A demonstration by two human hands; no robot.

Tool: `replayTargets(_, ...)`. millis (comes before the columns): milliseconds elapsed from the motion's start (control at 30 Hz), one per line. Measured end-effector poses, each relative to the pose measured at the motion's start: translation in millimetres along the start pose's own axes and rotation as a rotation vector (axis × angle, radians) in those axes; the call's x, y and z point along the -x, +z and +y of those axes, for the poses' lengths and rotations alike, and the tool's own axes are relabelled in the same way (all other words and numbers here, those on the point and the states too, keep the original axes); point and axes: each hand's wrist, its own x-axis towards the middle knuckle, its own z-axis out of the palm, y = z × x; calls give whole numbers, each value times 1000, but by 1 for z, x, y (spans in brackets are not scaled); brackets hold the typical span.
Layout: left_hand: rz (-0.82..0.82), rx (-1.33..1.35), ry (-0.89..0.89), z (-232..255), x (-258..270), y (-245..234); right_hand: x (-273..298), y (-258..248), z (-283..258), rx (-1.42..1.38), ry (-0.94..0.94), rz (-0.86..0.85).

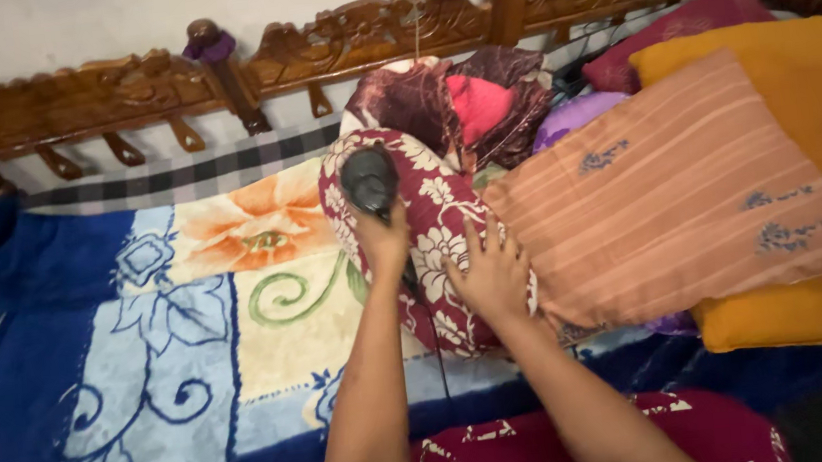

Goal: The person uses a hair dryer to dry a floral patterned bolster resting on a bed, moving the tool across the fabric and rotating the bolster to reach different sides.

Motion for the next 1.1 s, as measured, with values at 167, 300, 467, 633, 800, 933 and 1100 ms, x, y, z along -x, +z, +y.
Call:
replayTargets(167,85,-19,160,-65,-72,47,1,9,6,-12,-15,74)
replayTargets(300,8,185,-43,-69,-99,43,-2,15,10,-17,0,86)
replayTargets(467,-155,481,-325,-24,-55,-12,-5,20,14,-42,33,66)
replayTargets(633,-177,401,-335,-6,43,-69,-3,17,10,14,42,90)
replayTargets(800,-167,500,-430,-16,97,-105,-1,14,9,15,31,95)
replayTargets(933,-155,518,-462,-25,94,-103,2,13,7,27,23,112)
replayTargets(1100,-66,476,-405,-23,68,-77,3,15,6,17,25,114)
